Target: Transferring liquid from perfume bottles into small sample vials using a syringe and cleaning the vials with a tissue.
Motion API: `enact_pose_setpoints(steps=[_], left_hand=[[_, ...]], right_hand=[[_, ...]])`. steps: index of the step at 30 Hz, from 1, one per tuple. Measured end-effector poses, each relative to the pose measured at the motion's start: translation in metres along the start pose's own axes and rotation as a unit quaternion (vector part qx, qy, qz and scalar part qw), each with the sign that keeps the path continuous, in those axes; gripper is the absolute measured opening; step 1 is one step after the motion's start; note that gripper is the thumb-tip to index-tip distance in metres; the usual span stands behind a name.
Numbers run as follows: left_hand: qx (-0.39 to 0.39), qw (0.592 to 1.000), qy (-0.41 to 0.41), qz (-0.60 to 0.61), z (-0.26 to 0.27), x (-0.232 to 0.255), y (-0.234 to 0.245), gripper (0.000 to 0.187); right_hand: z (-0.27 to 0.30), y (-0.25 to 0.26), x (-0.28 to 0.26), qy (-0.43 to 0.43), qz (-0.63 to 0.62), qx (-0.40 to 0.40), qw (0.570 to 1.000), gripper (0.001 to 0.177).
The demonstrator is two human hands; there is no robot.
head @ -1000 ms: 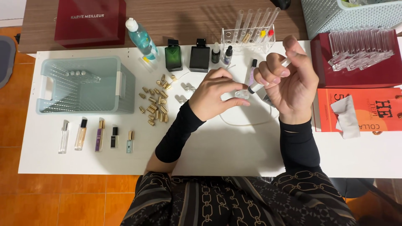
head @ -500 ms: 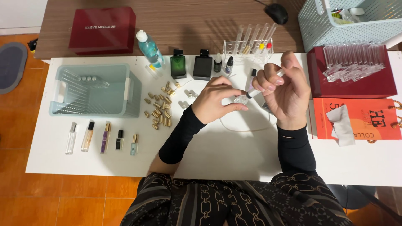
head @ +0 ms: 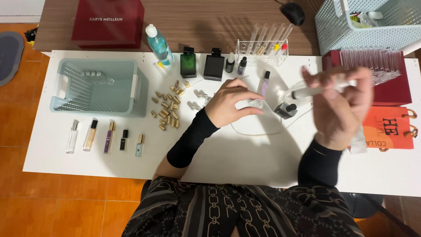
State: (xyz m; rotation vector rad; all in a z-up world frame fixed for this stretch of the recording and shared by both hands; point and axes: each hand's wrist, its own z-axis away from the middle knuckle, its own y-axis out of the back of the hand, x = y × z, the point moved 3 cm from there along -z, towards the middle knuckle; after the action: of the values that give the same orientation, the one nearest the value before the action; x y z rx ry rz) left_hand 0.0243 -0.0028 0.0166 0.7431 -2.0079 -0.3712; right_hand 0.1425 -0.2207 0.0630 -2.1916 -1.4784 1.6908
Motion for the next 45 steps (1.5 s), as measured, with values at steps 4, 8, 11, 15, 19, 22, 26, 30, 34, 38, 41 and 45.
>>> enact_pose_setpoints(steps=[4,8,11,15,19,22,26,30,34,38,41,45], left_hand=[[-0.012,1.0,0.014,-0.002,-0.001,-0.003,-0.006,0.036],[0.0,1.0,0.005,-0.02,0.006,-0.003,-0.016,0.036],[0.019,0.999,-0.007,-0.049,0.017,-0.014,-0.027,0.035],[-0.001,0.998,0.057,-0.035,0.042,-0.039,-0.049,0.029],[0.012,0.995,0.088,-0.04,0.054,-0.052,-0.064,0.027],[0.001,0.988,0.145,-0.056,0.058,-0.063,-0.074,0.029],[-0.001,0.992,0.111,-0.061,0.063,-0.07,-0.082,0.027],[-0.008,0.992,0.108,-0.063,0.068,-0.082,-0.093,0.025],[-0.035,0.989,0.131,-0.055,0.076,-0.094,-0.103,0.023],[-0.03,0.989,0.139,-0.046,0.074,-0.093,-0.104,0.023],[-0.051,0.985,0.164,-0.024,0.075,-0.097,-0.108,0.027],[-0.035,0.989,0.121,-0.08,0.076,-0.094,-0.108,0.039]], right_hand=[[0.019,0.02,-0.029,0.115,0.133,0.041,0.984,0.029],[0.033,0.045,-0.054,0.182,0.137,0.086,0.97,0.025],[0.029,0.046,-0.066,0.202,0.221,0.065,0.952,0.025],[0.022,0.038,-0.07,0.235,0.284,0.045,0.929,0.033],[0.022,0.045,-0.067,0.233,0.31,0.034,0.921,0.036],[0.032,0.078,-0.057,0.231,0.268,0.044,0.934,0.033],[0.028,0.068,-0.06,0.229,0.263,0.061,0.935,0.03],[0.024,0.05,-0.066,0.232,0.29,0.065,0.926,0.032],[0.027,0.056,-0.064,0.213,0.277,0.082,0.934,0.023],[0.026,0.06,-0.063,0.201,0.27,0.078,0.938,0.023],[0.021,0.058,-0.063,0.2,0.28,0.085,0.935,0.029],[0.021,0.074,-0.063,0.215,0.288,0.057,0.932,0.034]])
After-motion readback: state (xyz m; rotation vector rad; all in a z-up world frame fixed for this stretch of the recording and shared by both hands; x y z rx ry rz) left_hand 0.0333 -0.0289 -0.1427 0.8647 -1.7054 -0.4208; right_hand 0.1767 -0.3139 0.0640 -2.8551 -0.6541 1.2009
